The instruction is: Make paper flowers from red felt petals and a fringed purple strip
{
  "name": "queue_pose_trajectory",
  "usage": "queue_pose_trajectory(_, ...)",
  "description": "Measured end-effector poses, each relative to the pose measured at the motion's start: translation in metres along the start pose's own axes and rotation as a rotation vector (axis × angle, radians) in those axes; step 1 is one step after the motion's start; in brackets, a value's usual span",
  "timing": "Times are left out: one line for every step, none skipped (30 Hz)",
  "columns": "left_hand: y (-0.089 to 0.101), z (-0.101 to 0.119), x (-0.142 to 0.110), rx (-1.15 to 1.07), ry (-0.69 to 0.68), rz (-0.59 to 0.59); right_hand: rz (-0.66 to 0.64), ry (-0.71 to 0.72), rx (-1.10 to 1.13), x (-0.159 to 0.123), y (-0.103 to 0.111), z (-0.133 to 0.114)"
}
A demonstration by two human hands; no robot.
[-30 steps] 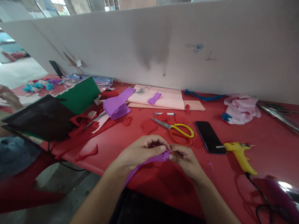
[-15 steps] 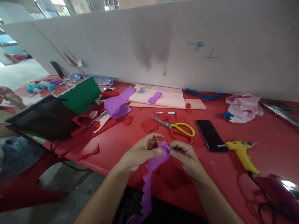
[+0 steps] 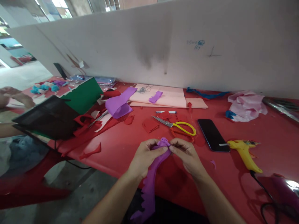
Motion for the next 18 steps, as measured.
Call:
queue_pose_trajectory(0.000, -0.001, 0.001, -0.008, -0.004, 0.010, 0.007, 0.019, -0.031, 0.000, 0.000, -0.001)
queue_pose_trajectory(0.001, -0.002, 0.001, -0.014, -0.010, 0.023, 0.017, 0.041, -0.068, -0.001, 0.001, -0.002)
queue_pose_trajectory(0.001, -0.003, 0.002, -0.022, -0.018, 0.037, 0.030, 0.067, -0.108, -0.001, 0.001, -0.004)
queue_pose_trajectory(0.002, -0.003, 0.003, -0.032, -0.025, 0.047, 0.045, 0.095, -0.146, -0.001, 0.002, -0.005)
queue_pose_trajectory(0.002, -0.004, 0.003, -0.043, -0.031, 0.054, 0.064, 0.126, -0.181, -0.002, 0.002, -0.007)
queue_pose_trajectory(0.002, -0.005, 0.004, -0.050, -0.035, 0.058, 0.082, 0.157, -0.214, -0.002, 0.002, -0.009)
queue_pose_trajectory(0.002, -0.005, 0.005, -0.052, -0.036, 0.060, 0.099, 0.187, -0.244, -0.003, 0.002, -0.011)
queue_pose_trajectory(0.002, -0.005, 0.005, -0.051, -0.036, 0.061, 0.115, 0.218, -0.271, -0.003, 0.001, -0.013)
queue_pose_trajectory(0.003, -0.006, 0.006, -0.046, -0.037, 0.063, 0.125, 0.248, -0.297, -0.004, 0.001, -0.015)
queue_pose_trajectory(0.003, -0.006, 0.006, -0.041, -0.039, 0.069, 0.138, 0.279, -0.321, -0.005, 0.000, -0.017)
queue_pose_trajectory(0.003, -0.006, 0.007, -0.035, -0.042, 0.076, 0.151, 0.310, -0.344, -0.006, 0.000, -0.018)
queue_pose_trajectory(0.004, -0.006, 0.007, -0.029, -0.049, 0.081, 0.166, 0.342, -0.367, -0.007, -0.001, -0.020)
queue_pose_trajectory(0.004, -0.005, 0.007, -0.024, -0.060, 0.086, 0.182, 0.375, -0.391, -0.008, -0.001, -0.021)
queue_pose_trajectory(0.005, -0.005, 0.007, -0.017, -0.072, 0.089, 0.195, 0.414, -0.420, -0.009, -0.002, -0.023)
queue_pose_trajectory(0.005, -0.005, 0.006, -0.007, -0.087, 0.091, 0.208, 0.462, -0.455, -0.010, -0.002, -0.025)
queue_pose_trajectory(0.005, -0.005, 0.006, 0.005, -0.101, 0.092, 0.222, 0.521, -0.498, -0.012, -0.003, -0.027)
queue_pose_trajectory(0.006, -0.005, 0.006, 0.017, -0.115, 0.092, 0.234, 0.589, -0.548, -0.014, -0.005, -0.029)
queue_pose_trajectory(0.006, -0.004, 0.006, 0.028, -0.128, 0.095, 0.246, 0.664, -0.604, -0.016, -0.007, -0.031)
Point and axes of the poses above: each hand's wrist, its own x-axis towards the middle knuckle, its own y-axis out of the back of the hand, z = x × y, the point moved 6 cm from there along x, towards the middle knuckle, and after that the axes turned 12 degrees about z, right-handed, at the moved point
